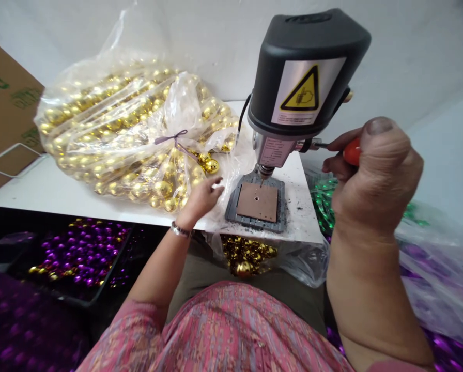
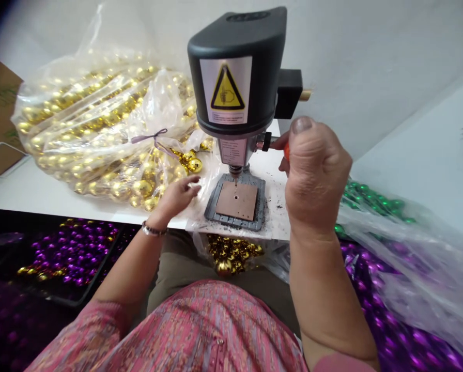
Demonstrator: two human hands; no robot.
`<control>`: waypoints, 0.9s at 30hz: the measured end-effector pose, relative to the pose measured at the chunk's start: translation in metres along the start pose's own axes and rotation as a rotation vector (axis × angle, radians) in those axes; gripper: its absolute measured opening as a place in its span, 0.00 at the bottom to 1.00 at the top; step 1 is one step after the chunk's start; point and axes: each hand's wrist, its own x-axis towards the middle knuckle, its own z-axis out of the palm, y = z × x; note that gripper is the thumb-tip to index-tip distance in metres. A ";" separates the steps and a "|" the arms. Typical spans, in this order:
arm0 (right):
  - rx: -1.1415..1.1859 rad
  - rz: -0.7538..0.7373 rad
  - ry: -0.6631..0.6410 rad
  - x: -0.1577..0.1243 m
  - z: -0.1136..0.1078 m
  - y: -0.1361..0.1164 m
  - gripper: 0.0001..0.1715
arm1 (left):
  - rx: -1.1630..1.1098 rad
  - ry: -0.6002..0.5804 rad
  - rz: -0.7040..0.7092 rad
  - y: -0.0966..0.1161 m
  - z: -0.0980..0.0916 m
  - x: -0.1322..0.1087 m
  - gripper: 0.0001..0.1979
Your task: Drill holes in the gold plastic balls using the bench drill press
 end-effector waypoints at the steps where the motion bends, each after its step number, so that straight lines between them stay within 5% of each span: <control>1: -0.002 -0.003 -0.004 0.000 0.000 0.000 0.25 | 0.078 0.091 -0.048 -0.002 -0.003 0.016 0.19; 4: 0.015 -0.012 -0.009 -0.001 -0.001 0.000 0.25 | 0.326 0.147 -0.107 -0.006 -0.007 0.060 0.20; 7: 0.048 -0.011 -0.022 -0.001 -0.001 0.000 0.24 | 0.491 0.039 -0.086 -0.009 -0.006 0.085 0.22; 11: 0.066 0.001 -0.039 -0.002 -0.002 -0.001 0.24 | 0.653 -0.105 -0.112 -0.009 0.002 0.096 0.22; 14: 0.052 -0.003 -0.051 -0.003 -0.002 0.000 0.25 | 0.663 -0.108 -0.135 -0.006 0.003 0.093 0.21; 16: 0.040 -0.009 -0.051 -0.004 -0.002 0.001 0.24 | 0.553 -0.057 -0.118 -0.003 0.000 0.085 0.20; 19: 0.039 -0.009 -0.041 -0.005 -0.001 0.000 0.24 | 0.096 -0.027 -0.078 0.002 -0.005 0.061 0.24; 23: -0.057 -0.041 -0.022 0.004 0.000 -0.009 0.23 | -0.519 -0.253 -0.041 0.009 0.000 0.023 0.30; 27: -0.169 -0.095 -0.022 0.032 0.005 -0.022 0.24 | -0.736 -0.387 -0.042 0.019 0.016 0.001 0.33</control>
